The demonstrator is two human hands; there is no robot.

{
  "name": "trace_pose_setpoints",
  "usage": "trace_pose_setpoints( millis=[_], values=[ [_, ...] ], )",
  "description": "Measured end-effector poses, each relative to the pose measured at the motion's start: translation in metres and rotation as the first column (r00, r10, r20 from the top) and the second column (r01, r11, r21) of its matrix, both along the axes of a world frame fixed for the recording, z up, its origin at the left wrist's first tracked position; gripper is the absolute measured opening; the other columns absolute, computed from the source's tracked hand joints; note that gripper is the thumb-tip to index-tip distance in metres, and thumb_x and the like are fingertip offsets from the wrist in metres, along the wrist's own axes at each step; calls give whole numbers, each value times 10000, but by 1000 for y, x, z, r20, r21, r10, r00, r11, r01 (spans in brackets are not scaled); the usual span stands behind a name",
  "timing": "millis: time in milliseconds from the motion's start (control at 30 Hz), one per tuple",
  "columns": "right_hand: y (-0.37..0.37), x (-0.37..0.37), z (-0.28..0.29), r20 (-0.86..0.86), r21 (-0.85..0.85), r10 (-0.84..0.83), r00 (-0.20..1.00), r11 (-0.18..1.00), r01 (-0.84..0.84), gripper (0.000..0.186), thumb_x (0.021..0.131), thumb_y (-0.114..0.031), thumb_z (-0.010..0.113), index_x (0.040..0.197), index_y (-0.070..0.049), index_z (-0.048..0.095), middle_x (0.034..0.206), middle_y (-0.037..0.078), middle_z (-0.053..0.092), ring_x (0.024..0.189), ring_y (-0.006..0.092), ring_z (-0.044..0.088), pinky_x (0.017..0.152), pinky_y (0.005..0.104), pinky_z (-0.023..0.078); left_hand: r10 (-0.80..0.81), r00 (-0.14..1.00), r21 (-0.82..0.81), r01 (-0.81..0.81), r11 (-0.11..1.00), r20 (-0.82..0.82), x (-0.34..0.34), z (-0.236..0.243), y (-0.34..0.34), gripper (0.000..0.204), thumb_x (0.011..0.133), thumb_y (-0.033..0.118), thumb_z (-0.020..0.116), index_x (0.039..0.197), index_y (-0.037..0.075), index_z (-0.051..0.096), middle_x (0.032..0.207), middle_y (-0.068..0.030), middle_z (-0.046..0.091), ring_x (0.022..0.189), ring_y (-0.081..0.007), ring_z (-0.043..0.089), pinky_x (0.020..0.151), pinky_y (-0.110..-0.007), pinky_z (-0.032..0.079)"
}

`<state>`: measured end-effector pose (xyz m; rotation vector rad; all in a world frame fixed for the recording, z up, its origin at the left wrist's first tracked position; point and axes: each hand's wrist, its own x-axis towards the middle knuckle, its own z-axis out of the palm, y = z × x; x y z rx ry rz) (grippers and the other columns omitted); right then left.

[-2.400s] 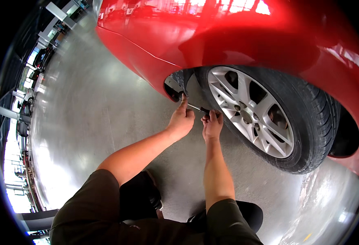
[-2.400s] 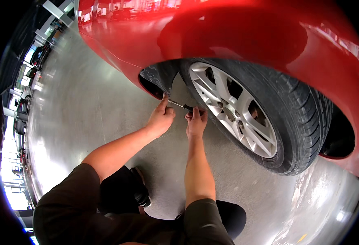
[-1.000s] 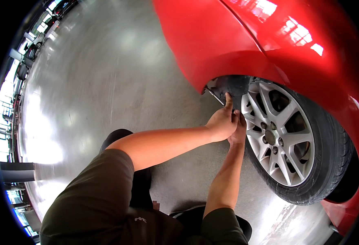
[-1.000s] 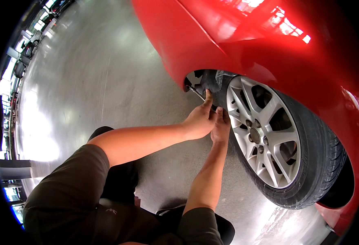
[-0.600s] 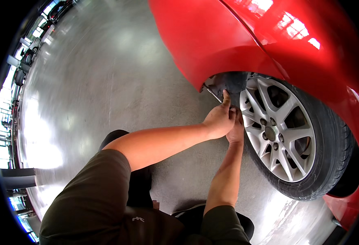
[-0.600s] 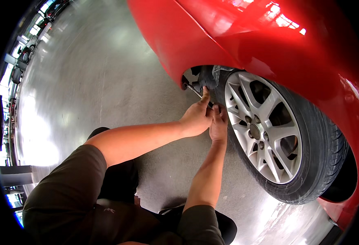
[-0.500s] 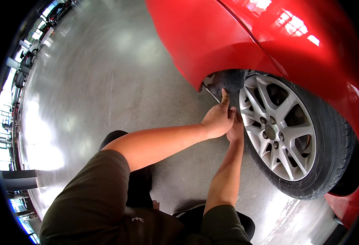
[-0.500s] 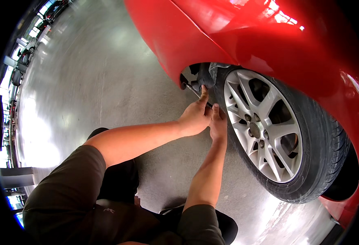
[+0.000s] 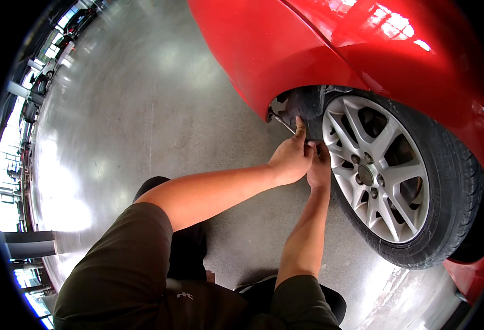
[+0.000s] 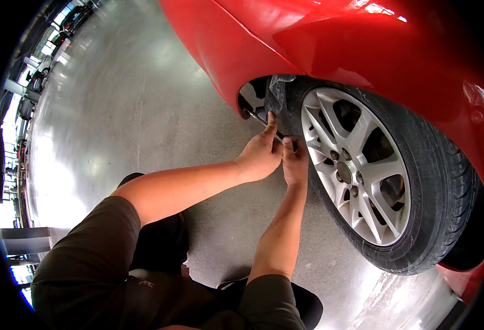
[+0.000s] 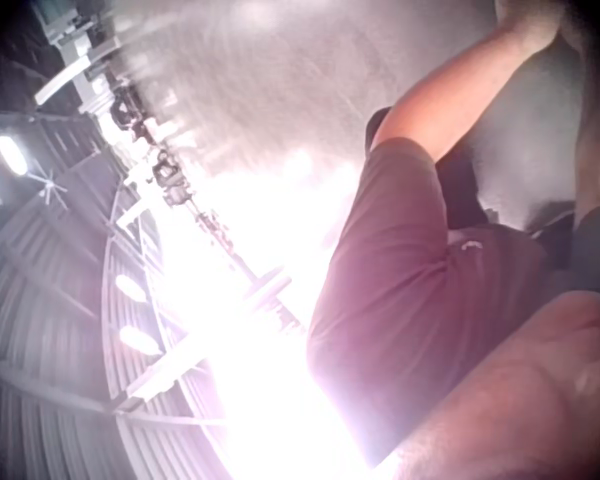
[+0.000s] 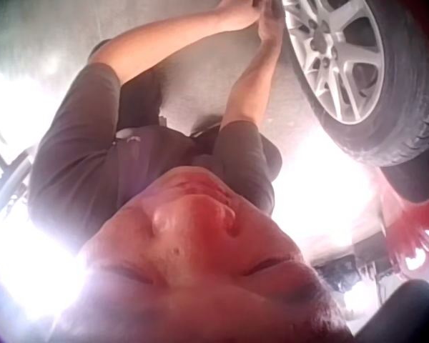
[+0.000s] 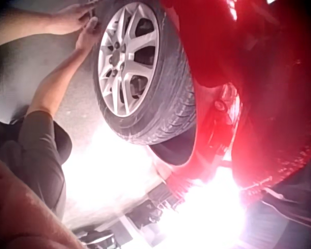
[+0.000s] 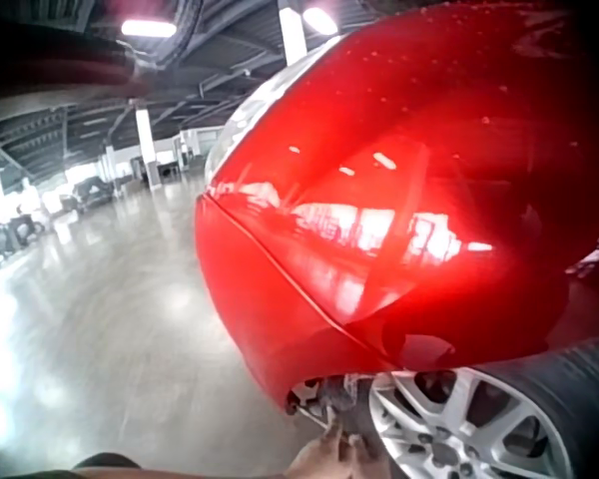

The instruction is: The person loosens a car headlight by hand, removes fasteners under the hood using a screwdriver and by hand, and unscrews fasteners from the wheel well liner using a screwdriver.

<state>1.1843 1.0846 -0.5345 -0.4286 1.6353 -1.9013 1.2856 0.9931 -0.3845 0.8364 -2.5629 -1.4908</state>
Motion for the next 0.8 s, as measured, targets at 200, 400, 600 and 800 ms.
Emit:
trace_pose_setpoints(
  millis=[200, 400, 600, 800],
  values=[
    [-5, 7, 16, 286, -90, -12, 958, 995, 39, 274, 1043, -343, 661, 1068, -72, 628, 842, -57, 521, 718, 46, 438, 613, 221, 380, 14, 1000, 51, -14, 999, -3, 4, 9, -2, 819, 1018, 224, 460, 1564, -168, -9, 938, -306, 701, 867, -436, 707, 772, -483, 561],
    [-13, 11, 4, 117, -214, 7, 993, 977, 18, 329, 1063, -384, 617, 1112, -59, 595, 877, -49, 520, 714, 49, 447, 611, 231, 396, 23, 998, -58, -27, 998, -62, 6, -7, -6, 832, 1015, 227, 466, 1568, -161, -20, 948, -293, 705, 897, -422, 708, 812, -474, 557],
    [-1, 5, 11, 397, -59, 10, 918, 998, 15, 401, 1062, -386, 613, 1208, -14, 575, 920, -15, 567, 738, 76, 510, 666, 237, 447, -10, 999, 41, 9, 999, 37, 7, 14, -3, 826, 1012, 215, 466, 1572, -156, -14, 960, -284, 704, 881, -407, 707, 800, -470, 554],
    [-10, 13, 21, 438, -112, 24, 898, 993, 28, 422, 1060, -395, 613, 1218, -6, 574, 968, 2, 599, 780, 91, 558, 685, 251, 484, -3, 1000, 22, 2, 1000, 25, 8, 4, -8, 823, 1012, 208, 469, 1575, -153, -11, 927, -269, 704, 856, -398, 704, 779, -464, 551]
  ],
)
